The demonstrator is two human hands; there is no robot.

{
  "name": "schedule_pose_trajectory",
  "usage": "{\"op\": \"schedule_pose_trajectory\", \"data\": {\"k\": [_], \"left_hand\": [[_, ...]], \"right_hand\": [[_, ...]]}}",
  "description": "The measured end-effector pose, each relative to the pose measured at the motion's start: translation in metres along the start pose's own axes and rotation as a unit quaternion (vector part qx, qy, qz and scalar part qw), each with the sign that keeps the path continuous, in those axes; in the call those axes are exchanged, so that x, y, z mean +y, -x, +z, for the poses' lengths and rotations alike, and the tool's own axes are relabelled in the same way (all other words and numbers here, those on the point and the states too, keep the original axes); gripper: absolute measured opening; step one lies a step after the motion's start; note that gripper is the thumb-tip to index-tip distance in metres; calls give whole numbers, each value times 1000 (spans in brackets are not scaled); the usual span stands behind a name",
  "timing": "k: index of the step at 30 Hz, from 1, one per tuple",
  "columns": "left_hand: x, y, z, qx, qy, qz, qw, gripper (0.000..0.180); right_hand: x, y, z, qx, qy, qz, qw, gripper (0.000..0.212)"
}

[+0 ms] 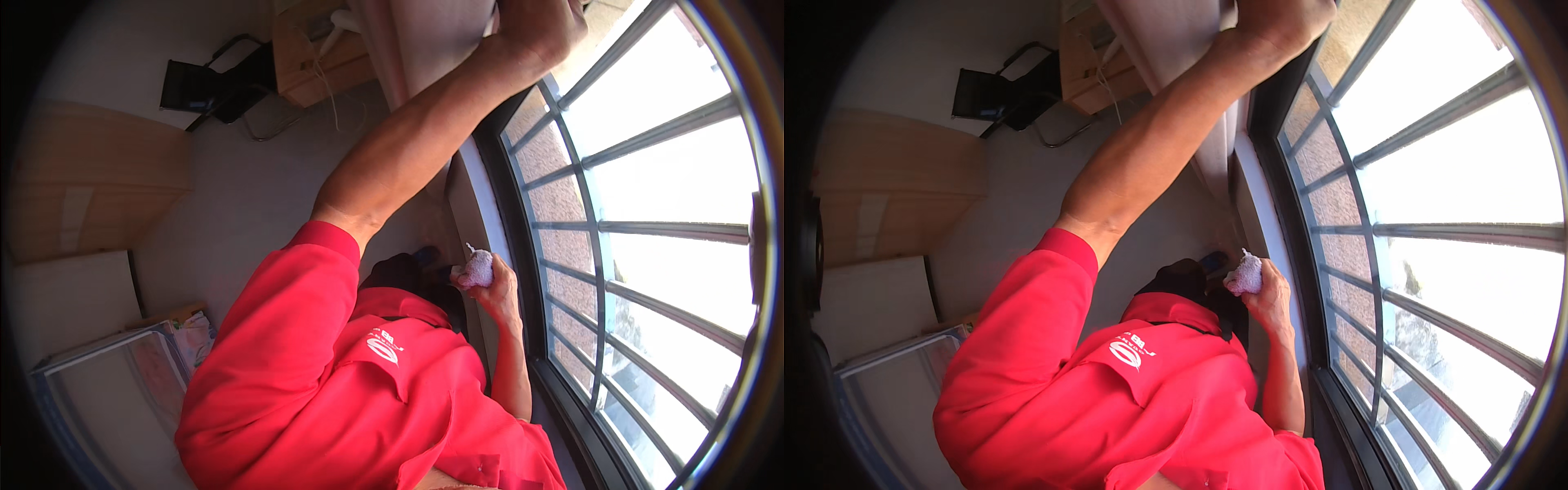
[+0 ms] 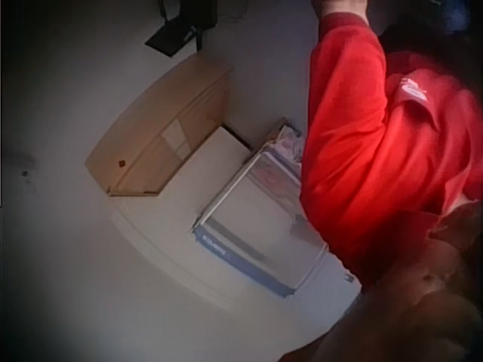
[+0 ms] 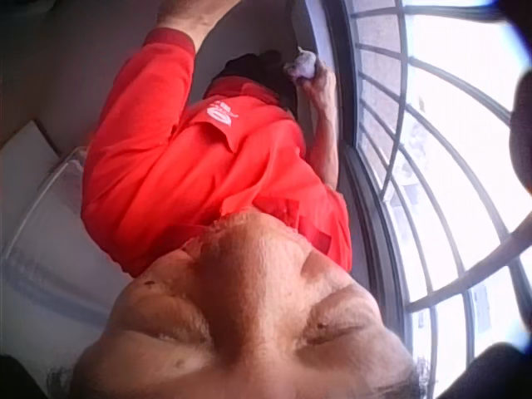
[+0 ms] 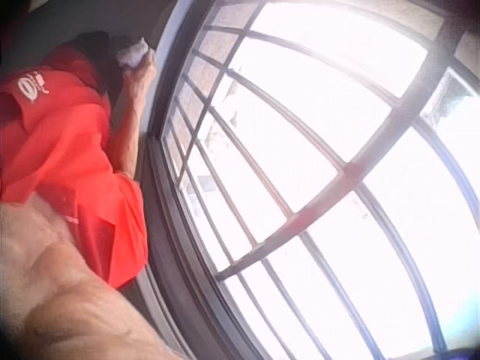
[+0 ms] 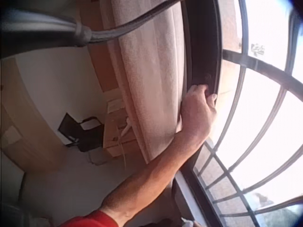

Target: The person cleans the window frame using a small brush and a hair dryer. They first wipe the frame with the brush, then plug in and use the hair dryer to blow air along the frame while continuing to brush.

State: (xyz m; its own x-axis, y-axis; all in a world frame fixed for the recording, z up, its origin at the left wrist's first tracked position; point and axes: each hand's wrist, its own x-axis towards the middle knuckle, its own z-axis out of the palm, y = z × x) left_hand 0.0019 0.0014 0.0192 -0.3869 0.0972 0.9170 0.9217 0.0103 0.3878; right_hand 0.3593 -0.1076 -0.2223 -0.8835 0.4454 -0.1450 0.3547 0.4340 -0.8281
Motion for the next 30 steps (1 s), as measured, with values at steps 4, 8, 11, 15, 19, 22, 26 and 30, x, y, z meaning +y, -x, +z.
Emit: {"op": "schedule_pose_trajectory", "data": {"k": [4,8,11,15,19,22,26,30], "left_hand": [[15,54,-39,-148,138,-4,979,67],[24,160,-153,-369,326,-207,845,52],[-2,252,-246,-368,240,-316,841,72],[-20,303,-309,-340,251,-467,777,74],[-81,317,-311,-264,296,-594,700,63],[-155,318,-318,-247,205,-696,642,57],[-276,325,-321,-70,174,-692,697,53],[-405,280,-331,-25,87,-640,763,58]], "right_hand": [[-14,-26,12,-24,-164,111,980,60],[-55,-55,18,-70,-279,151,946,62],[-89,-81,32,-97,-366,171,910,72],[-95,-127,82,-51,-506,103,855,83],[-117,-187,130,-67,-294,45,952,73],[-108,-219,158,-5,-46,-40,998,68],[-105,-225,159,-97,-73,98,988,53],[-99,-207,157,-102,20,154,983,43]]}}
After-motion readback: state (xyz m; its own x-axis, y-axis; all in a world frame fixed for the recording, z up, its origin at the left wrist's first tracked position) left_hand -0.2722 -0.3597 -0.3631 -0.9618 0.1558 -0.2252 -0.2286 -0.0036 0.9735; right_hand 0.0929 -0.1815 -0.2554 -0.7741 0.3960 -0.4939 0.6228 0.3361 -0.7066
